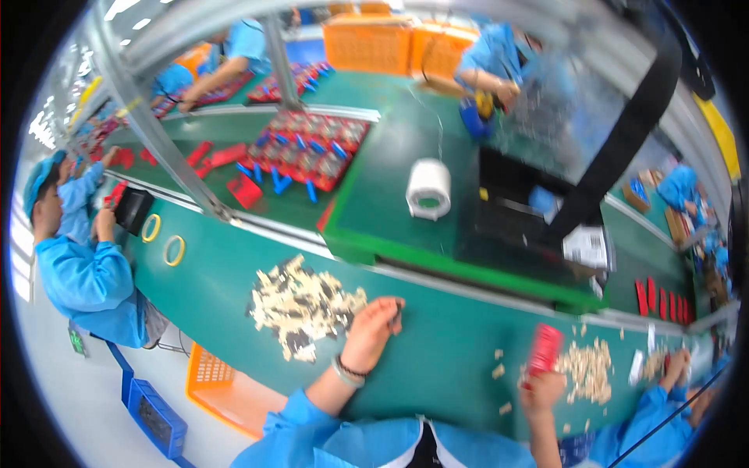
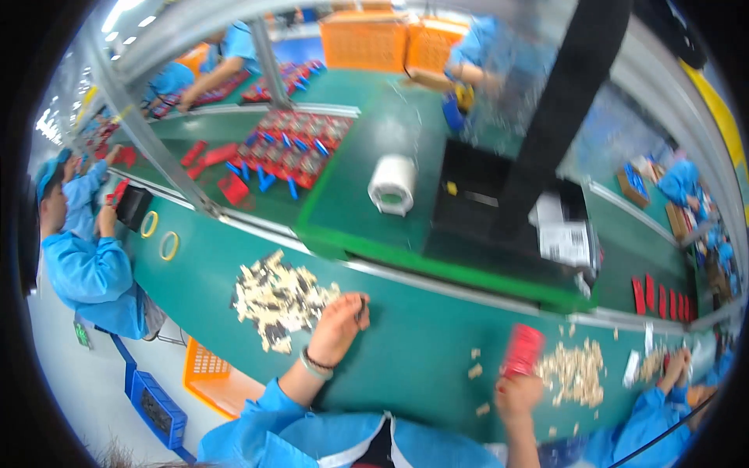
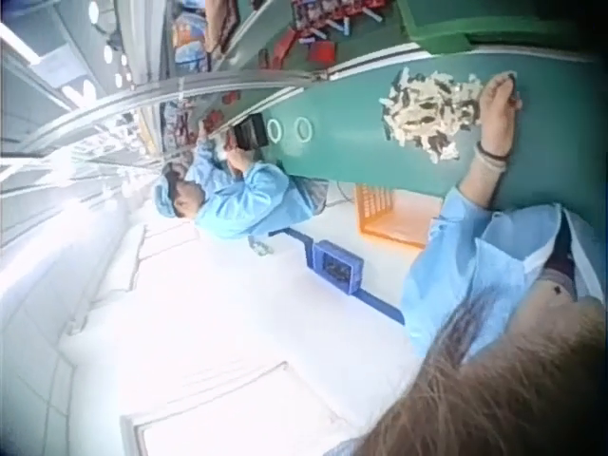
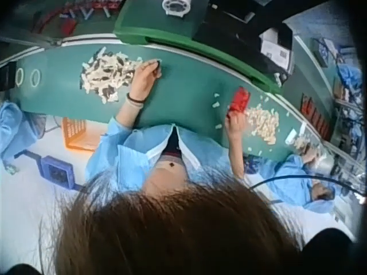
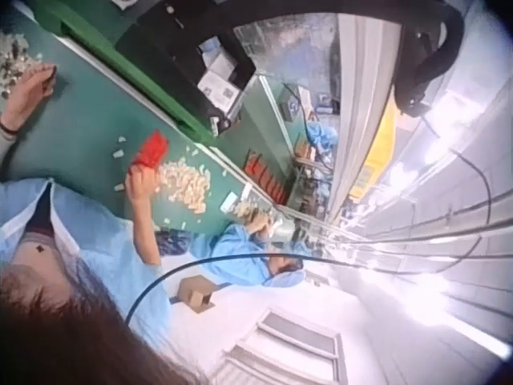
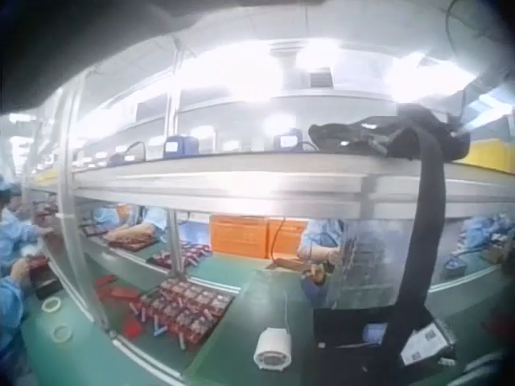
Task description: The person assembles electronic components into plastic housings by hand, working on an assembly line.
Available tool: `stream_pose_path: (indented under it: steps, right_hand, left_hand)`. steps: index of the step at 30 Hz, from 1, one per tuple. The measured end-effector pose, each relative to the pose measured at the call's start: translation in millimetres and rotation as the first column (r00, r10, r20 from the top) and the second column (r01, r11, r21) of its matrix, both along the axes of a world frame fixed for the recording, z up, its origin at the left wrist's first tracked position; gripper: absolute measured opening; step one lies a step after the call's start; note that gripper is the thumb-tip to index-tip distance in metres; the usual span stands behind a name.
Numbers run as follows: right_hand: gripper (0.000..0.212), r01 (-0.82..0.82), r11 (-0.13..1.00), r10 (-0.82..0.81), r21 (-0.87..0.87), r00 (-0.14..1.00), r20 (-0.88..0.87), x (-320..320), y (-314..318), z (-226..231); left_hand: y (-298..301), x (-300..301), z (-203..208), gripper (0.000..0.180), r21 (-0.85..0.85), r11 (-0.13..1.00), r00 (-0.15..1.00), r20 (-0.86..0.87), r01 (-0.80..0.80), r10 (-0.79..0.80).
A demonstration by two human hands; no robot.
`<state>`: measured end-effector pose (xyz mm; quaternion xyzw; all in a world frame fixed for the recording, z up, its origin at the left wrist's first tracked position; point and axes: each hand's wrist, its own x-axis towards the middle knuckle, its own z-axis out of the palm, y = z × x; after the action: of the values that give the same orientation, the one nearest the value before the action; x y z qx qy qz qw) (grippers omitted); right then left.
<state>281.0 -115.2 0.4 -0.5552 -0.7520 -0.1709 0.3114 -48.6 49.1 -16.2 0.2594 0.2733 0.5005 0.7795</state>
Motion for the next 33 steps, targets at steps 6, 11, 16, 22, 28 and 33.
stream_pose_path:
  steps: [6,11,16,22,28,33]
  right_hand:
    - [0.029,-0.316,0.810,0.271,-0.495,0.949,-0.161,-101,39,-6]
    - [0.031,-0.353,0.843,0.074,-0.407,0.824,-0.561,-125,70,11]
    - [0.015,-0.378,0.917,0.141,-0.131,0.610,-0.780,-136,79,17]
    - [0.020,-0.350,0.918,0.382,0.185,0.906,-0.180,-120,75,19]
    - [0.017,-0.375,0.927,0.348,-0.005,0.864,-0.364,-119,69,24]
    - [0.018,-0.348,0.903,0.005,-0.253,0.597,-0.802,-114,67,34]
  left_hand:
    - [-3,10,5,0.020,0.117,0.988,0.979,-0.188,0.106,-0.083]
    - [-26,21,11,0.021,0.266,0.948,0.924,-0.377,0.173,-0.063]
    - [-42,30,23,0.005,0.570,0.770,0.806,-0.578,0.286,0.128]
    - [-64,36,24,0.018,0.231,0.968,0.932,-0.364,0.097,-0.007]
    - [-53,38,13,0.014,0.206,0.923,0.897,-0.376,0.324,-0.231]
    - [-55,49,30,0.011,0.279,0.867,0.800,-0.566,0.413,-0.199]
